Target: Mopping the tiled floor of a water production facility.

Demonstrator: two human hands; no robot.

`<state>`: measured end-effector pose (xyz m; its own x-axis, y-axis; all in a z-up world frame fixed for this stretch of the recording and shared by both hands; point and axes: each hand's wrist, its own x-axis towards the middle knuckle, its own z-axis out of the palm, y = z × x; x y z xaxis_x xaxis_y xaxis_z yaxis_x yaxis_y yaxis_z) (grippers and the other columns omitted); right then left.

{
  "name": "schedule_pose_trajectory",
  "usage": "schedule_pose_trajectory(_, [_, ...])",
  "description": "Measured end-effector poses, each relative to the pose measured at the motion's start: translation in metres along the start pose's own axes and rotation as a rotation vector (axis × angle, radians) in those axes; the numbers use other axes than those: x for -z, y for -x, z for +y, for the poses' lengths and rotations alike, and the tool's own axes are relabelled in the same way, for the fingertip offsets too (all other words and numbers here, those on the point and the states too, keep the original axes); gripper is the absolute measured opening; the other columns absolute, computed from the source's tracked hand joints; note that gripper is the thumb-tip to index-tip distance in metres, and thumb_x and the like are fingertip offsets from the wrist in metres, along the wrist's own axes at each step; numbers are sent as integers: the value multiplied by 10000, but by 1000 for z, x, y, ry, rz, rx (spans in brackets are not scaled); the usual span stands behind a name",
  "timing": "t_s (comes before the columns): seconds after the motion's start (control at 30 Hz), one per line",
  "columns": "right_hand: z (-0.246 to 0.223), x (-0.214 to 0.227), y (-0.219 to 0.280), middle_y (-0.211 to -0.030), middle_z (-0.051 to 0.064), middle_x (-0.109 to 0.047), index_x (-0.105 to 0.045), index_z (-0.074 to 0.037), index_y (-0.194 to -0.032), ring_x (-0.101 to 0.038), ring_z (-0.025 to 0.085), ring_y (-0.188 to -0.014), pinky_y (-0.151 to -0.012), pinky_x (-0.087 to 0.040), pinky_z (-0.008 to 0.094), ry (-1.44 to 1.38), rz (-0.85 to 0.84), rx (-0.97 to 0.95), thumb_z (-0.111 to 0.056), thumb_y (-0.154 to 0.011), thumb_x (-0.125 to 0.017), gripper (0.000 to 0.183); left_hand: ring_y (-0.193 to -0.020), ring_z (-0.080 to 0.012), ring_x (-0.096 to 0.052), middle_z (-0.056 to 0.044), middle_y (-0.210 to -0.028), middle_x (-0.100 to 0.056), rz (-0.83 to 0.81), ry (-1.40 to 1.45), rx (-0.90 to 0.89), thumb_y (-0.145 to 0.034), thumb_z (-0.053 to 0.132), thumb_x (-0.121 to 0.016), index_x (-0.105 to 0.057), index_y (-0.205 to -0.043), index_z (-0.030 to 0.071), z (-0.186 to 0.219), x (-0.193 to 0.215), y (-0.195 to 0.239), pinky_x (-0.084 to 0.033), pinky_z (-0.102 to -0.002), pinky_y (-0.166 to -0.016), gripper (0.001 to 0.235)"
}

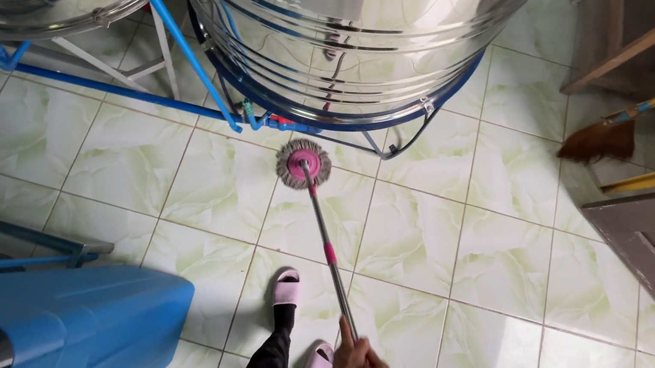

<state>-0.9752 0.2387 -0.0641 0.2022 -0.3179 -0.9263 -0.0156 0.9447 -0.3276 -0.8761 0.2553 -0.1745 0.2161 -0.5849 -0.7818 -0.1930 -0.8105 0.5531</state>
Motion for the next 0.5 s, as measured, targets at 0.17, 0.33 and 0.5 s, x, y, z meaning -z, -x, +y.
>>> schedule_pose_trajectory(0.17, [-96, -72, -36, -575, 24, -470, -621, -150, -1279, -420, 148, -389, -340, -345, 336, 110, -105, 180, -392, -1058, -467, 362, -1042, -385, -680, -251, -1260, -637, 121, 196, -85, -867, 420, -643, -89, -1640, 256, 67, 84, -80, -580, -470, -873, 964])
schedule_pose_trajectory(0.33, [-111, -119, -28, -557, 52, -476, -572, -227, -1326, -399, 172, -357, -326, -301, 352, 152, -163, 242, -370, -1033, -399, 369, -1164, -353, -631, -204, -1447, -492, 94, 519, -190, -935, 353, -643, -133, -1633, 228, 59, 129, -81, -584, -501, -940, 873])
schedule_pose_trajectory(0.5, [-79, -97, 44, -626, 49, -511, -614, -193, -1349, -454, 162, -417, -358, -372, 338, 314, -187, 86, -446, -1043, -437, 434, -1087, -433, -665, -287, -1302, -645, 197, 224, 56, -863, 445, -598, -51, -1643, 258, 14, 93, -14, -538, -471, -953, 970])
